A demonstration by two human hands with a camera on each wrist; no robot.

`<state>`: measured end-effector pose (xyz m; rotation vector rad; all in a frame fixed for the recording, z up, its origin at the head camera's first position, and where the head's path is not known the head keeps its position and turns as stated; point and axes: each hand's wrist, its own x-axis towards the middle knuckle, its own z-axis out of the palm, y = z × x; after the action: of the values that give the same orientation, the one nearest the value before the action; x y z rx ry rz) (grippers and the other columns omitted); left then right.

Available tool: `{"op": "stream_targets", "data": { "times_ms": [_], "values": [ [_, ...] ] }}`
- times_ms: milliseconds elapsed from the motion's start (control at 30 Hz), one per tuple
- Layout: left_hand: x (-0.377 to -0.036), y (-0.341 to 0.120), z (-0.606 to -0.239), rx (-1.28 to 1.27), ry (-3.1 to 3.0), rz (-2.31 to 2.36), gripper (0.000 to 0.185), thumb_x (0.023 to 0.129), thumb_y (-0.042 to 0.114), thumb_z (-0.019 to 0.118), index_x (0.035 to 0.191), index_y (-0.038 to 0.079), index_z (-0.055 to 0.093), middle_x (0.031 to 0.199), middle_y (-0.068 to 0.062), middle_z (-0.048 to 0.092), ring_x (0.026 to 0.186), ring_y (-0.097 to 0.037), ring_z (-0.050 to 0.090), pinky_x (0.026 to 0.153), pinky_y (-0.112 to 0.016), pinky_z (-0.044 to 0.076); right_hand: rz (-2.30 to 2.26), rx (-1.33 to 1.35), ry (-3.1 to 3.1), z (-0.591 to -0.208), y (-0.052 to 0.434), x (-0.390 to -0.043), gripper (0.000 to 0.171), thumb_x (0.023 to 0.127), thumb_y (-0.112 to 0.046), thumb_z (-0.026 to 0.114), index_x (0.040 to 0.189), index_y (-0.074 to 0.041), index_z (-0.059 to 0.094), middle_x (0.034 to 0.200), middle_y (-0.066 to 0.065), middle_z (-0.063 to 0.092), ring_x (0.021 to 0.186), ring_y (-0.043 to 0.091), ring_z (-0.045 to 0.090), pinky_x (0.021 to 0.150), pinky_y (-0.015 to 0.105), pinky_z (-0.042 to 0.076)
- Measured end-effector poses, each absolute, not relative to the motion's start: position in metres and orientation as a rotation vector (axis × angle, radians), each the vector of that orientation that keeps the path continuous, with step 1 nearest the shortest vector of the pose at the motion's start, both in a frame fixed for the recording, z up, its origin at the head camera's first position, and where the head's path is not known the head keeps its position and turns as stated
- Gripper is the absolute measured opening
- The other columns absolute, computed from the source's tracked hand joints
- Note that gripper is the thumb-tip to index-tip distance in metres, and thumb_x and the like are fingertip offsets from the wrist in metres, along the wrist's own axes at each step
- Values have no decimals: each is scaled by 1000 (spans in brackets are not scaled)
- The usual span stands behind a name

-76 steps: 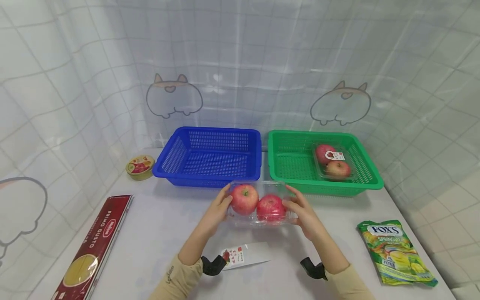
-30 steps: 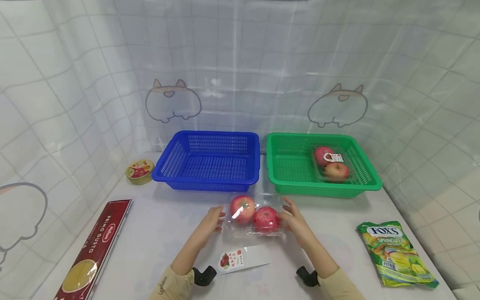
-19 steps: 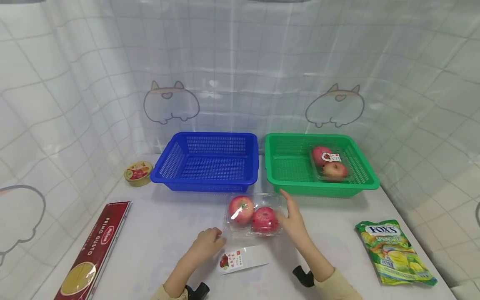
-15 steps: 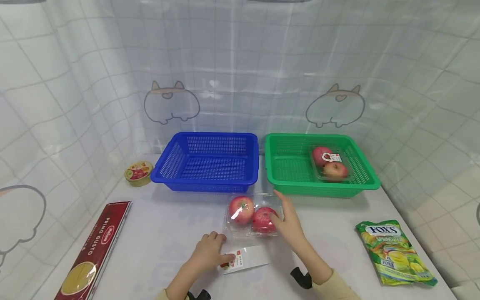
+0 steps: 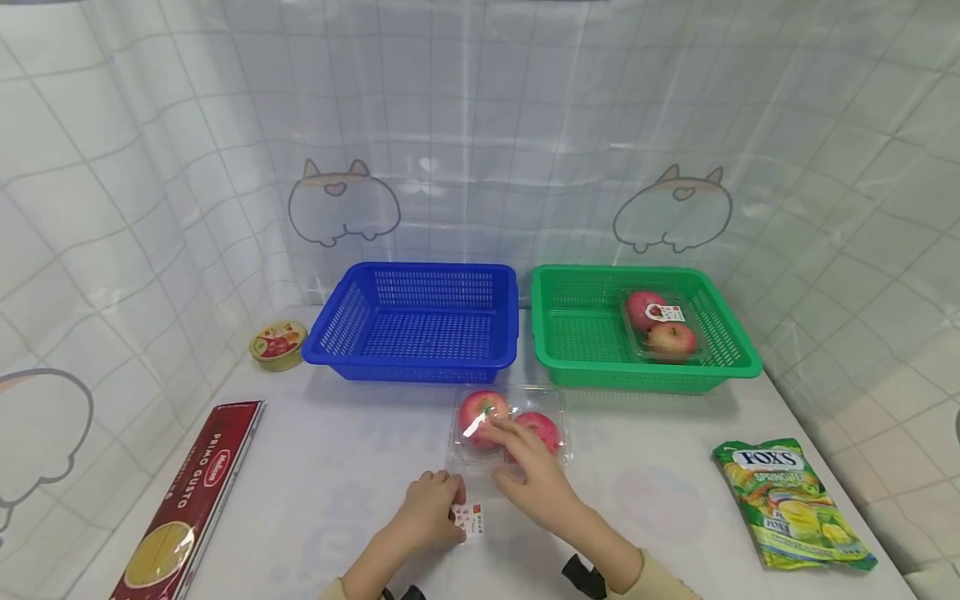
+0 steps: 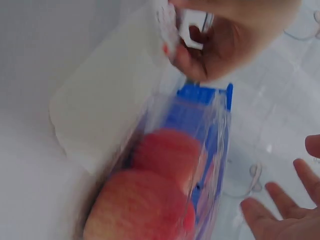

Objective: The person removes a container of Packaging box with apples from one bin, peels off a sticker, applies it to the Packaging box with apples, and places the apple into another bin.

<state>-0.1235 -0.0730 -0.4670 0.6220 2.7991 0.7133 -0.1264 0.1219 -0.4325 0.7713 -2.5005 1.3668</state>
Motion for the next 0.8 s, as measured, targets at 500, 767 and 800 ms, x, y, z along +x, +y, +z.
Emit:
{"op": "stream_targets", "data": {
  "times_ms": [500, 767, 800],
  "values": [
    [-137, -91, -435, 497, 2004, 1641, 26, 78, 5, 70, 94, -6, 53, 78, -3, 61, 66, -10, 57, 60, -24, 48, 1073, 1071, -2728, -431, 112, -117, 48, 85, -5, 62, 130, -16, 50, 123, -3, 58, 110, 14, 55, 92, 31, 46],
    [-141, -102, -429, 451, 2050, 1675, 30, 92, 18, 55, 98, -12, 58, 80, 3, 56, 76, -8, 51, 72, -27, 43, 1066, 1015, -2674, -424, 116, -121, 46, 81, 4, 60, 123, -13, 56, 118, -2, 62, 108, 16, 57, 92, 33, 46],
    [-142, -102, -429, 446, 2034, 1684, 32, 93, 19, 54, 98, -12, 58, 80, 3, 55, 74, -8, 50, 70, -26, 43, 1066, 1012, -2668, -424, 116, -121, 46, 80, 5, 60, 123, -14, 57, 117, -2, 62, 108, 16, 57, 92, 33, 46]
  ]
}}
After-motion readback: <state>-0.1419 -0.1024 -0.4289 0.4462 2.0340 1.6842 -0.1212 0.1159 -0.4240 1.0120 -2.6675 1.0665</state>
